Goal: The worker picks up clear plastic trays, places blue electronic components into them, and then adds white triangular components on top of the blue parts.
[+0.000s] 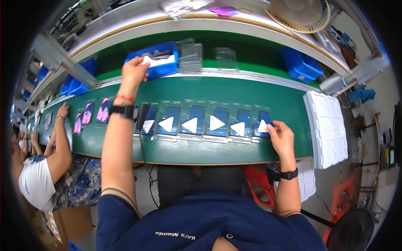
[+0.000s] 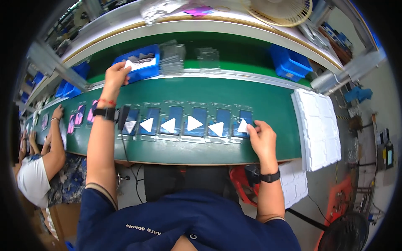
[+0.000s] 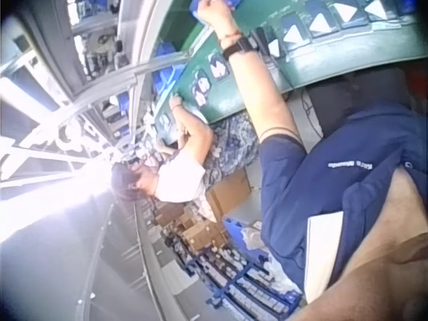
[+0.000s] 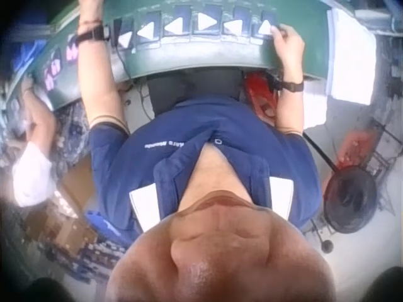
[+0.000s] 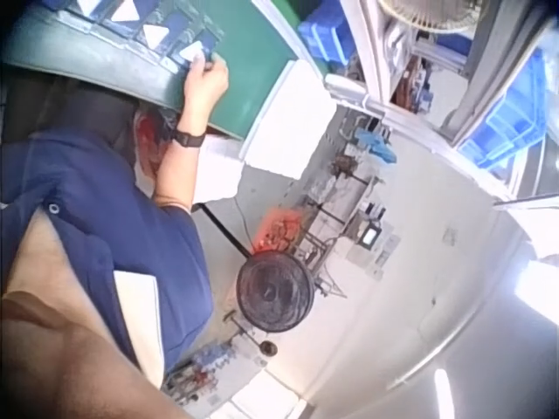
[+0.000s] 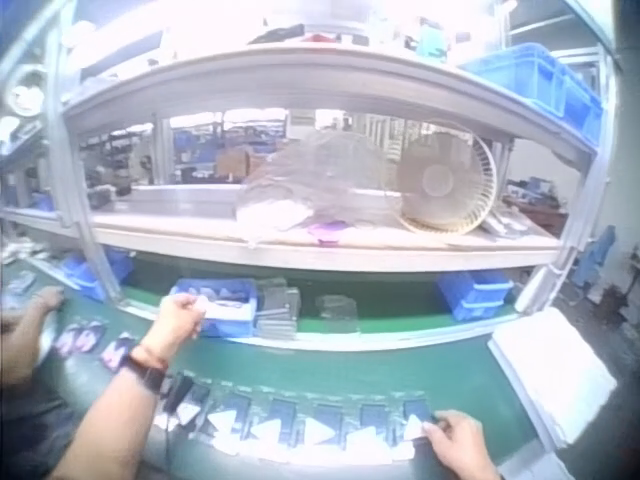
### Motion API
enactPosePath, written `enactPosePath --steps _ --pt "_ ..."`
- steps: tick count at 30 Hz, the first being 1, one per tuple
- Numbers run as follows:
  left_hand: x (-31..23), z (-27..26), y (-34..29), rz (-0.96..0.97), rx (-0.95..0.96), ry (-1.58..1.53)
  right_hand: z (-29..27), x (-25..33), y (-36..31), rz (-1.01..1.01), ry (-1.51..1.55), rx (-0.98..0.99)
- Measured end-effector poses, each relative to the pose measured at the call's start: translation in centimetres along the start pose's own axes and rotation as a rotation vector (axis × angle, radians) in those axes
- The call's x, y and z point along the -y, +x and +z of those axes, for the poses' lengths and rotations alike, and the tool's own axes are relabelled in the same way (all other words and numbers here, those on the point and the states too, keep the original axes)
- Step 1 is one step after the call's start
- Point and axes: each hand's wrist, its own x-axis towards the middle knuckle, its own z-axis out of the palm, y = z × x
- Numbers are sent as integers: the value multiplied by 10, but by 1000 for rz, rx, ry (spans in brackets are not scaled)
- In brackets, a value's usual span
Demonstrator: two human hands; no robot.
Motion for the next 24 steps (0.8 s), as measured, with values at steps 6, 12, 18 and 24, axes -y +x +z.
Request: enactPosePath --steps 6,12,18,24 --pt "9 4 -54 417 -212 459 -3 22 -4 71 -8 93" --pt "19 32 -207 333 -149 675 19 36 -7 108 88 151" --pt "12 37 -238 321 -5 642 46 64 -12 192 411 305" --pt "6 65 -260 478 123 632 13 61 -9 -73 318 89"
